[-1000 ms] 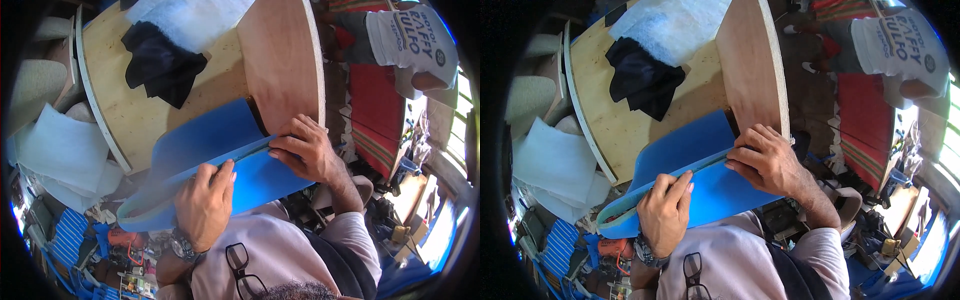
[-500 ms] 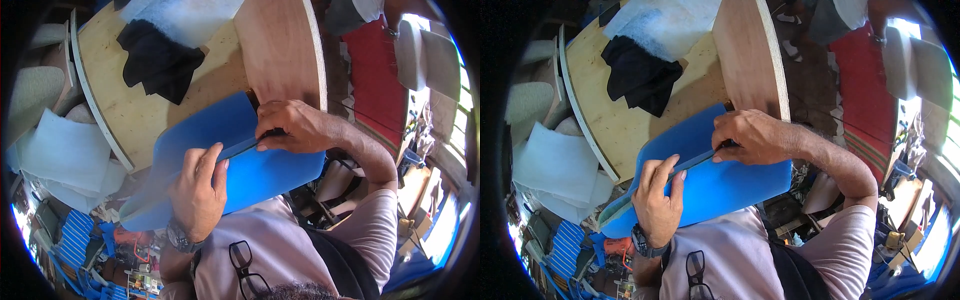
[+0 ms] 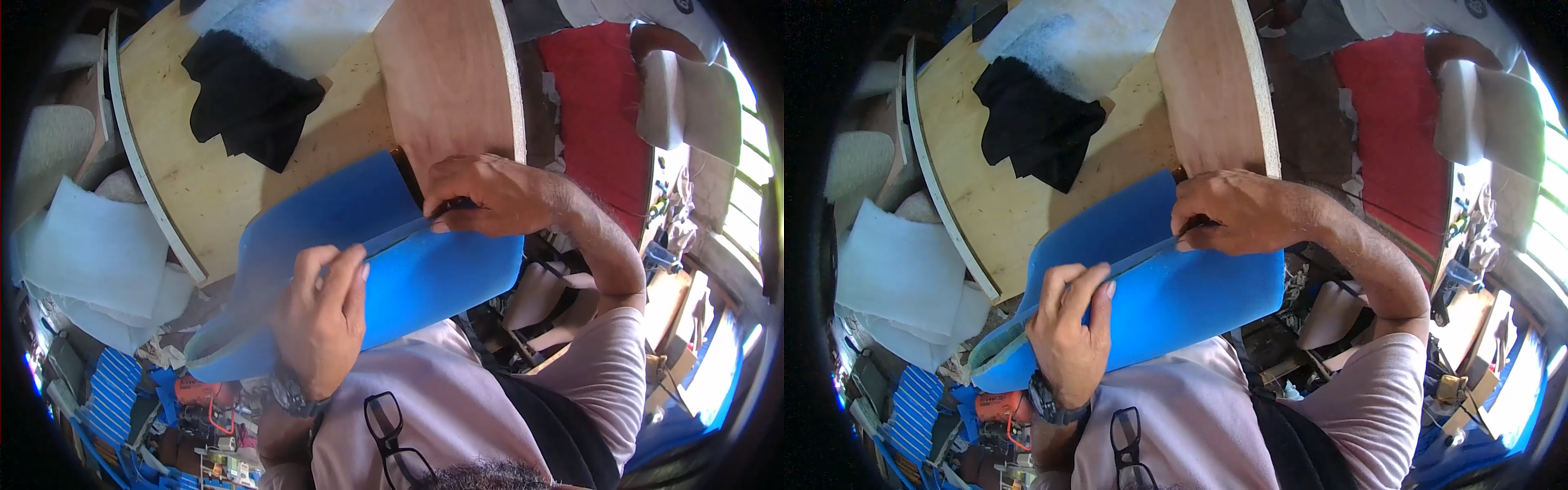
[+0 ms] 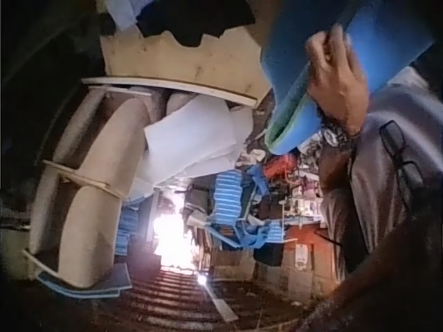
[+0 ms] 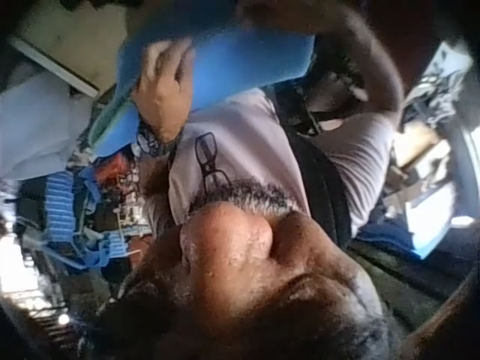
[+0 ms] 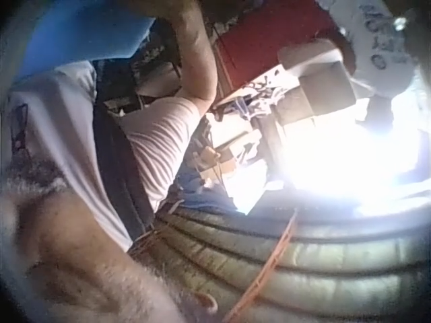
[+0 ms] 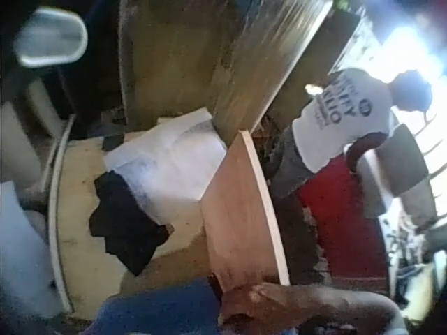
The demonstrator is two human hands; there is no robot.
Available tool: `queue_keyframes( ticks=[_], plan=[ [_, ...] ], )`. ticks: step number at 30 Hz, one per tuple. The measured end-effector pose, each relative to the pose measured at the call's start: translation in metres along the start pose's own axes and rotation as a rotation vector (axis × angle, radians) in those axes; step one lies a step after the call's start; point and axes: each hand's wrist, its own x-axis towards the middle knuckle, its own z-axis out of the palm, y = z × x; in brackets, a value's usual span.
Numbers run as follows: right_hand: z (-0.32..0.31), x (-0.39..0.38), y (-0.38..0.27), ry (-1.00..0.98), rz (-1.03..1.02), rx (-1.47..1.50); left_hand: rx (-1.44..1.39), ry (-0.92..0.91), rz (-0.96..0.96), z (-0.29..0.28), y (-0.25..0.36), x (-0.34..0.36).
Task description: Applying and adjusting foam padding onto a blue plastic chair shell.
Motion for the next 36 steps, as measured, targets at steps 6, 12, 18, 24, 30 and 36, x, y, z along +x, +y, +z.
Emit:
queue_keyframes(
  ticks=[6, 12, 18, 24, 30, 36],
  plan=[
    [0.017, 0.000, 0.002, 0.064, -0.116, -0.228, 0.016, 0.040, 0.101, -0.001, -0.001, -0.006],
    [0.017, 0.000, -0.006, 0.131, -0.025, -0.135, 0.082, 0.007, 0.202, -0.002, -0.001, -0.003],
    [0.032, 0.012, -0.021, 0.176, -0.162, 0.041, -0.020, -0.036, 0.066, -0.005, 0.007, -0.005],
    [0.035, 0.019, -0.022, 0.147, -0.052, 0.072, -0.143, -0.049, -0.085, -0.005, 0.004, 0.009],
    [0.032, 0.030, -0.025, 0.047, 0.054, 0.132, -0.097, -0.058, -0.168, -0.002, 0.002, 0.018],
    [0.029, 0.035, -0.032, 0.030, 0.124, 0.193, 0.007, -0.056, -0.052, 0.008, -0.006, 0.016]
  ],
)
